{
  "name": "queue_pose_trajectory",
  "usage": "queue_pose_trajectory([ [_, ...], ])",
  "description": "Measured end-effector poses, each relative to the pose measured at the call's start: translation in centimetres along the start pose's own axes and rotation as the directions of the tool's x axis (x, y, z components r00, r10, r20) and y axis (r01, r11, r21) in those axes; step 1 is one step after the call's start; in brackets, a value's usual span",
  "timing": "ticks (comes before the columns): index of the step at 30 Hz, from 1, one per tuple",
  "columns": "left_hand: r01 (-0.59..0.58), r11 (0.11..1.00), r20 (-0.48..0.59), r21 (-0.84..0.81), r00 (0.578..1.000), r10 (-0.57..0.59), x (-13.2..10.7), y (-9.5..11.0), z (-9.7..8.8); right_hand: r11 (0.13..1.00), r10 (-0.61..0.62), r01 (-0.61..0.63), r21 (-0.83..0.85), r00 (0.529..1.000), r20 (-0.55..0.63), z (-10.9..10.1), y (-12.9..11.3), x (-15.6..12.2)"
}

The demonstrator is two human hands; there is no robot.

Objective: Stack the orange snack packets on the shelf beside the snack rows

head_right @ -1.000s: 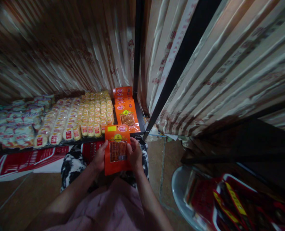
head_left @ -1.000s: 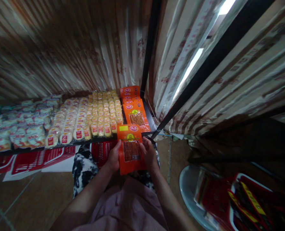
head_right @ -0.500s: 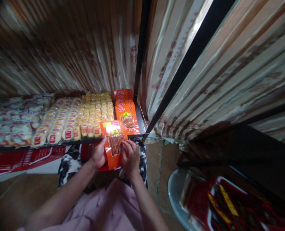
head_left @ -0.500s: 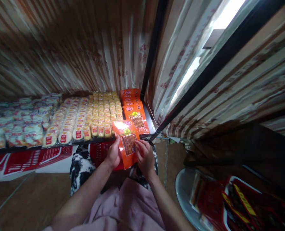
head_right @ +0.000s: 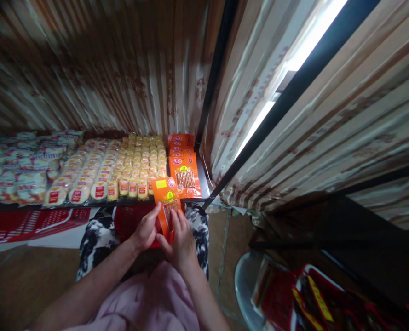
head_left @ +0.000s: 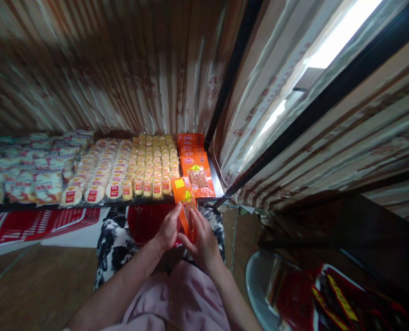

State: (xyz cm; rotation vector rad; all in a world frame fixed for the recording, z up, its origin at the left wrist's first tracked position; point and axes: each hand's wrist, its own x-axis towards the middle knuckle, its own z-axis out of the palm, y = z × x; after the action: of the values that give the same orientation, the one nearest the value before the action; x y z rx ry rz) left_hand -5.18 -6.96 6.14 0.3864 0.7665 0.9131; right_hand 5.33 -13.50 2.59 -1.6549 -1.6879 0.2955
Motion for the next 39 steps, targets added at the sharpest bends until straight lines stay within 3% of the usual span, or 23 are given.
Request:
queue_pose_trajectory([
  [9, -0.039, 0.982, 0.252, 0.185, 0.968, -0.009, -1.8, -0.1, 0.0, 0.993, 0.102, -0.100, 0.062, 0.995, -0.021, -1.2, -0.6, -0.6],
  [11, -0.039, 0.976, 0.266, 0.212, 0.964, -0.019, -1.8, -0.3, -0.1, 0.990, 0.128, -0.125, 0.071, 0.991, -0.043, -1.7, -0.5, -0.6],
  [15, -0.017, 0.958, 0.133, 0.285, 0.991, -0.022, -0.8, -1.3, -0.7, 0.969, 0.230, -0.217, 0.116, 0.967, -0.113, -2.3, 0.4, -0.7],
  [18, -0.021, 0.961, 0.049, 0.277, 0.999, 0.008, -0.1, -2.0, -1.4, 0.921, 0.378, -0.350, 0.169, 0.908, -0.182, -2.4, 1.3, -0.6],
  [21, -0.012, 0.956, -0.060, 0.293, 0.998, 0.031, 0.1, -2.1, -2.0, 0.851, 0.501, -0.445, 0.277, 0.848, -0.176, -2.7, 1.9, -0.3],
  [23, 0.014, 0.952, -0.109, 0.306, 0.994, 0.020, 0.0, -2.0, -2.3, 0.809, 0.529, -0.449, 0.379, 0.837, -0.139, -2.9, 1.9, 0.0],
  [28, 0.023, 0.935, -0.023, 0.355, 1.000, -0.015, 0.1, -1.8, -2.7, 0.740, 0.547, -0.453, 0.497, 0.836, -0.052, -2.9, 1.5, 0.5],
  [32, 0.002, 0.922, -0.076, 0.388, 0.997, 0.030, 0.3, -1.8, -2.6, 0.755, 0.553, -0.500, 0.424, 0.833, 0.000, -2.7, 1.6, 0.7],
  [39, -0.018, 0.921, -0.114, 0.389, 0.991, 0.068, 0.8, -1.9, -2.4, 0.803, 0.534, -0.482, 0.351, 0.843, -0.067, -2.6, 2.9, 0.6],
])
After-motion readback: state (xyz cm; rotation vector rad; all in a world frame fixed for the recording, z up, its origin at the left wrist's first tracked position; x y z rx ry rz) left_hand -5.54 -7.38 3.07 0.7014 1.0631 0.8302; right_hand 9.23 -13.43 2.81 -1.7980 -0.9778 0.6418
